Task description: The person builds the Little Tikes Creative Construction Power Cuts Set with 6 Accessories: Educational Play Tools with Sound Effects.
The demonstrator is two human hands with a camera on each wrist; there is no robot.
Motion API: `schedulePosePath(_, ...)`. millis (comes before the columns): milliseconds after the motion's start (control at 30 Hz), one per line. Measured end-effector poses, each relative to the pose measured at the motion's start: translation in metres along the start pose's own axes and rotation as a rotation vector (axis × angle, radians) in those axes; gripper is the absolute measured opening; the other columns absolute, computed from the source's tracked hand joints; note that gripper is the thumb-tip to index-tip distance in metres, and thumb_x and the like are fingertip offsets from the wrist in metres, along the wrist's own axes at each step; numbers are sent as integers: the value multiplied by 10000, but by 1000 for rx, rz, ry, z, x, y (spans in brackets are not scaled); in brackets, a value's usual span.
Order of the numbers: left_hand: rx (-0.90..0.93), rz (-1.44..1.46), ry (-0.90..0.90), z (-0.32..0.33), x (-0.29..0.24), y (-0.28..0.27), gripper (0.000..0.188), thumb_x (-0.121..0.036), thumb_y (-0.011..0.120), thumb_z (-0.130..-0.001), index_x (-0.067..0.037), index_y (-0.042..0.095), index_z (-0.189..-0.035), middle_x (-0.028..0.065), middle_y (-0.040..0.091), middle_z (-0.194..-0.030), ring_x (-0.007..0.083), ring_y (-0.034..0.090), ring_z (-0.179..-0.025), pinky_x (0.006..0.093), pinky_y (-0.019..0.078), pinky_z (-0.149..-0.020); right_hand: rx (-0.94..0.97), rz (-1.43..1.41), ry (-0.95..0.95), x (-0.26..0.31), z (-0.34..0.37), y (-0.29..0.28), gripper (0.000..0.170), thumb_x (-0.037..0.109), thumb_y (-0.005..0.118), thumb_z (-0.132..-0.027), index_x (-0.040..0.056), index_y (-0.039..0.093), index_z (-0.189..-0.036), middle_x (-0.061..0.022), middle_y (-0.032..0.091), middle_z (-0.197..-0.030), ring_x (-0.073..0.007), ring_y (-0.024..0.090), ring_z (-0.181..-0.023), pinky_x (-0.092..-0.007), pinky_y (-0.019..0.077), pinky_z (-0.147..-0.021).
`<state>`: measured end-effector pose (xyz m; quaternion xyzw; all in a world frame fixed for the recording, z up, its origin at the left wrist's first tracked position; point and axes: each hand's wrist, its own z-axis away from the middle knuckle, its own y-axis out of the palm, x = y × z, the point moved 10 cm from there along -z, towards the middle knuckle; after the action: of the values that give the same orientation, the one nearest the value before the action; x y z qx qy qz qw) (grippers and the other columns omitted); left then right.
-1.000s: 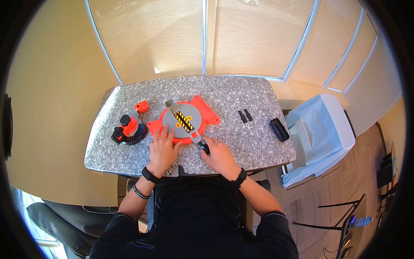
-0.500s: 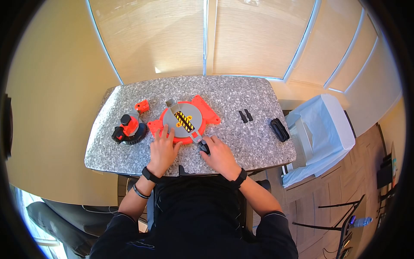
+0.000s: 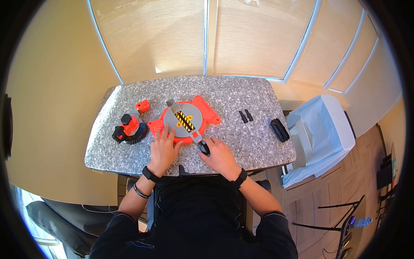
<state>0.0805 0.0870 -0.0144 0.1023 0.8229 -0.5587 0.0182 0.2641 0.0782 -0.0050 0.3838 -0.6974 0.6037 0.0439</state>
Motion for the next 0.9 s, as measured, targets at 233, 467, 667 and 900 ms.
schedulePosePath(233, -8, -10, 6, 0, 0, 1, 593, -362, 779, -893, -28, 641, -1363, 220, 573, -1462, 434, 556, -1308, 483, 615, -852, 8, 27, 29, -3, 1, 3, 514, 206, 789, -852, 21, 598, -1292, -194, 659, -1093, -410, 672, -1008, -499, 563, -856)
schedulePosePath(467, -3, -15, 4, 0, -1, -1, 592, -370, 776, -896, -27, 645, -1360, 222, 576, -1463, 435, 559, -1307, 481, 615, -856, 18, 0, 60, -5, 0, 4, 502, 195, 751, -872, 7, 588, -1308, -226, 688, -1081, -421, 683, -987, -506, 567, -854)
schedulePosePath(667, 5, -17, 2, 0, 0, 1, 602, -374, 773, -898, -27, 640, -1371, 222, 572, -1468, 436, 557, -1310, 482, 615, -856, -15, 11, 12, 5, 1, -3, 526, 210, 781, -855, 13, 592, -1304, -203, 660, -1074, -410, 673, -1000, -495, 569, -852)
schedulePosePath(900, -2, -6, 3, 0, 0, 1, 601, -373, 772, -899, -25, 639, -1371, 223, 571, -1467, 438, 555, -1311, 486, 611, -861, -23, 10, 11, -1, 1, 1, 516, 208, 775, -858, 18, 596, -1304, -202, 660, -1067, -410, 672, -998, -501, 567, -856)
